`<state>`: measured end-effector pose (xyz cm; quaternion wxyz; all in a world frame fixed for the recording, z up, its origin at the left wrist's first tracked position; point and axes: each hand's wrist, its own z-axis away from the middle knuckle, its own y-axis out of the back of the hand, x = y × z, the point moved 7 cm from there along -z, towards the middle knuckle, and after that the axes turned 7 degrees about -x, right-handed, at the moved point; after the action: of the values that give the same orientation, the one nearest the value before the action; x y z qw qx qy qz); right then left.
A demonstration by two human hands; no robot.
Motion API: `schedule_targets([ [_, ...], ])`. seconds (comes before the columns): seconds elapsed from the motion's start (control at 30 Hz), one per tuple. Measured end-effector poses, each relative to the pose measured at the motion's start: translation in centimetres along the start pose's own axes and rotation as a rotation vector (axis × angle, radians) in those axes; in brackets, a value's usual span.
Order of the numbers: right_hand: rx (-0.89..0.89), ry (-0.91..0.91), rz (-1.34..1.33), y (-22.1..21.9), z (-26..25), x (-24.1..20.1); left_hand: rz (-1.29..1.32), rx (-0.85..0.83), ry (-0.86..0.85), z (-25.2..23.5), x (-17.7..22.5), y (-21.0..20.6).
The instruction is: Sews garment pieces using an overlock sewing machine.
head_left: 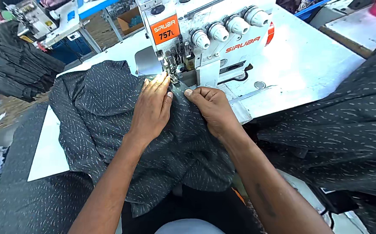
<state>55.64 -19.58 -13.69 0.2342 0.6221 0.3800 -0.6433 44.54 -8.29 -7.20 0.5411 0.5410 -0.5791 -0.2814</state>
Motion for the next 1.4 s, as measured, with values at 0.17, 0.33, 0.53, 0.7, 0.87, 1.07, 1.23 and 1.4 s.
schedule_targets([
  [0.17,-0.087,-0.036,0.054,0.4,0.4,-0.3,-0.01,0.102,0.001,1.1,0.1,0.4],
  [0.33,-0.073,0.021,0.149,0.0,0.9,-0.7,0.019,-0.011,-0.112,-1.3,-2.1,0.9],
  [0.53,-0.049,0.023,0.202,-1.1,1.1,-0.5,0.026,-0.162,-0.246,-6.8,-5.9,1.2],
  [0.7,-0.045,0.065,0.267,-1.4,2.2,-0.5,-0.093,0.221,-0.191,-4.5,-5.9,4.2],
  [0.87,-0.485,-0.048,0.223,-0.8,6.3,0.9,-0.172,0.009,0.525,13.5,-11.2,4.4],
  [1.07,-0.686,-0.097,0.145,-0.9,9.5,2.9,0.048,0.019,0.858,21.1,-17.2,6.7],
  [1.23,-0.574,-0.189,0.053,0.2,13.1,5.5,0.27,0.485,0.732,17.4,-19.8,15.7],
  [1.4,-0.375,-0.258,0.062,0.7,13.7,8.7,-0.113,0.098,0.606,9.3,-18.9,14.8],
])
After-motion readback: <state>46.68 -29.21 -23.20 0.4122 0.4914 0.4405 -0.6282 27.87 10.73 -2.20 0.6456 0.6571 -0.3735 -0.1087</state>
